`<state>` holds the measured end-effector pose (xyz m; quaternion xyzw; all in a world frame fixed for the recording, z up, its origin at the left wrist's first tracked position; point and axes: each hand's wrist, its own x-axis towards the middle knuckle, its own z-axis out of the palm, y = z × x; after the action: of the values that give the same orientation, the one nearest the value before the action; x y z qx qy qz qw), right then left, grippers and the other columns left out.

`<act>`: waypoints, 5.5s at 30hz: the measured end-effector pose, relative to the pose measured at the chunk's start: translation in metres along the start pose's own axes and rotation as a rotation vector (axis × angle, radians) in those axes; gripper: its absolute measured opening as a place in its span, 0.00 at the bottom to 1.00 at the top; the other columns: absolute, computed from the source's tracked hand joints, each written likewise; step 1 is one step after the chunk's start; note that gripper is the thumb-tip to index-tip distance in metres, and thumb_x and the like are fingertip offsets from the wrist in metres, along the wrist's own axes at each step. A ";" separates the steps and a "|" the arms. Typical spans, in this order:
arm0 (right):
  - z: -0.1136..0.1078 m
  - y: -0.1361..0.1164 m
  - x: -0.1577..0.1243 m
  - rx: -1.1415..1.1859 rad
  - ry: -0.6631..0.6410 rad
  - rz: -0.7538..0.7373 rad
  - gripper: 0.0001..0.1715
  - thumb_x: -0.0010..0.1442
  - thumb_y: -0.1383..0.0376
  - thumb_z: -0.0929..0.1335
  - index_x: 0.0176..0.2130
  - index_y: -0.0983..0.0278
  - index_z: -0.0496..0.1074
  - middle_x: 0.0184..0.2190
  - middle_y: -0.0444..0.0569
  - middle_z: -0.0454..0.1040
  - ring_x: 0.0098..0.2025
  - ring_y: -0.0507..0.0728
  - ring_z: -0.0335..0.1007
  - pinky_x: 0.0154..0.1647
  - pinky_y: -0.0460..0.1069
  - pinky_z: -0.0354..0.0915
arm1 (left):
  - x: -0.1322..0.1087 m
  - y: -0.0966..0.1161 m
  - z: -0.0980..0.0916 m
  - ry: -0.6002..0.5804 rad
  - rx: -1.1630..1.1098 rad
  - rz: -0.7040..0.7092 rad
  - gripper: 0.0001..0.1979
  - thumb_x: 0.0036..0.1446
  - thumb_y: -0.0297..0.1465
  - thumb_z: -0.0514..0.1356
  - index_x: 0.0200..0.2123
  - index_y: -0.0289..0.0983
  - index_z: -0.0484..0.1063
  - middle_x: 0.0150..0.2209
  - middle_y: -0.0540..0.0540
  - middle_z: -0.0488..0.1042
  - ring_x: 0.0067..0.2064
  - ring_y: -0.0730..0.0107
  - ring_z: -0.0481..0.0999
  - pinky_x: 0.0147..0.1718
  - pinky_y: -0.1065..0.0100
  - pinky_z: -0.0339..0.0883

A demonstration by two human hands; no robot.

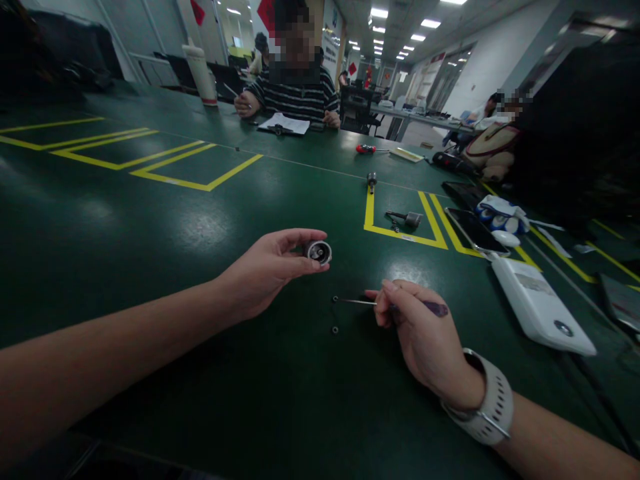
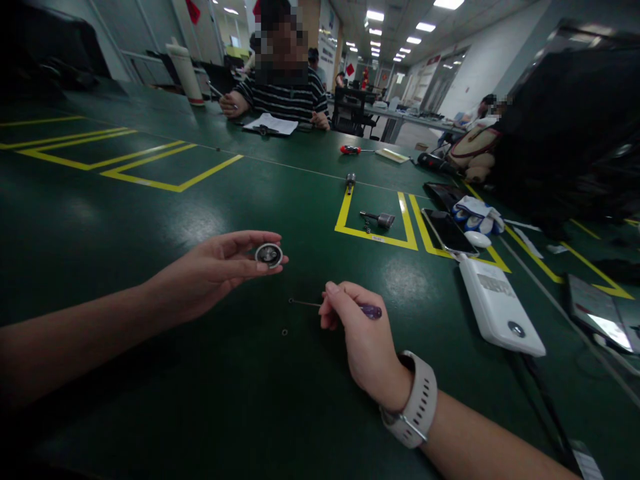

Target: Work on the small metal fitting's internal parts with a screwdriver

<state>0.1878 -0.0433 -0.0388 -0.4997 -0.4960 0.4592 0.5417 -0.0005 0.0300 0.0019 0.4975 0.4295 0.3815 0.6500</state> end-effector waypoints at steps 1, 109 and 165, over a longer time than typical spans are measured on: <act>0.000 0.001 0.000 -0.022 -0.009 -0.009 0.17 0.57 0.58 0.65 0.21 0.64 0.69 0.18 0.42 0.67 0.23 0.50 0.64 0.27 0.48 0.61 | 0.000 0.000 0.000 -0.004 -0.023 0.003 0.21 0.42 0.19 0.64 0.43 0.34 0.70 0.40 0.45 0.75 0.42 0.65 0.76 0.48 0.61 0.67; 0.019 -0.028 -0.031 -0.815 -0.181 -0.912 0.11 0.55 0.77 0.61 0.23 0.67 0.64 0.18 0.48 0.65 0.24 0.52 0.60 0.33 0.53 0.66 | -0.020 -0.019 0.019 -0.032 0.297 0.218 0.13 0.42 0.22 0.62 0.35 0.35 0.77 0.36 0.47 0.80 0.38 0.67 0.79 0.38 0.71 0.74; 0.010 -0.032 -0.025 -0.718 -0.087 -0.928 0.11 0.54 0.76 0.60 0.28 0.65 0.67 0.21 0.45 0.67 0.24 0.52 0.63 0.37 0.55 0.67 | -0.011 -0.012 0.016 -0.051 0.067 0.062 0.13 0.46 0.25 0.62 0.38 0.33 0.74 0.36 0.45 0.77 0.38 0.66 0.76 0.39 0.64 0.71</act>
<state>0.1755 -0.0700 -0.0090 -0.3632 -0.8090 -0.0026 0.4621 0.0112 0.0122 -0.0057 0.5416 0.4098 0.3740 0.6315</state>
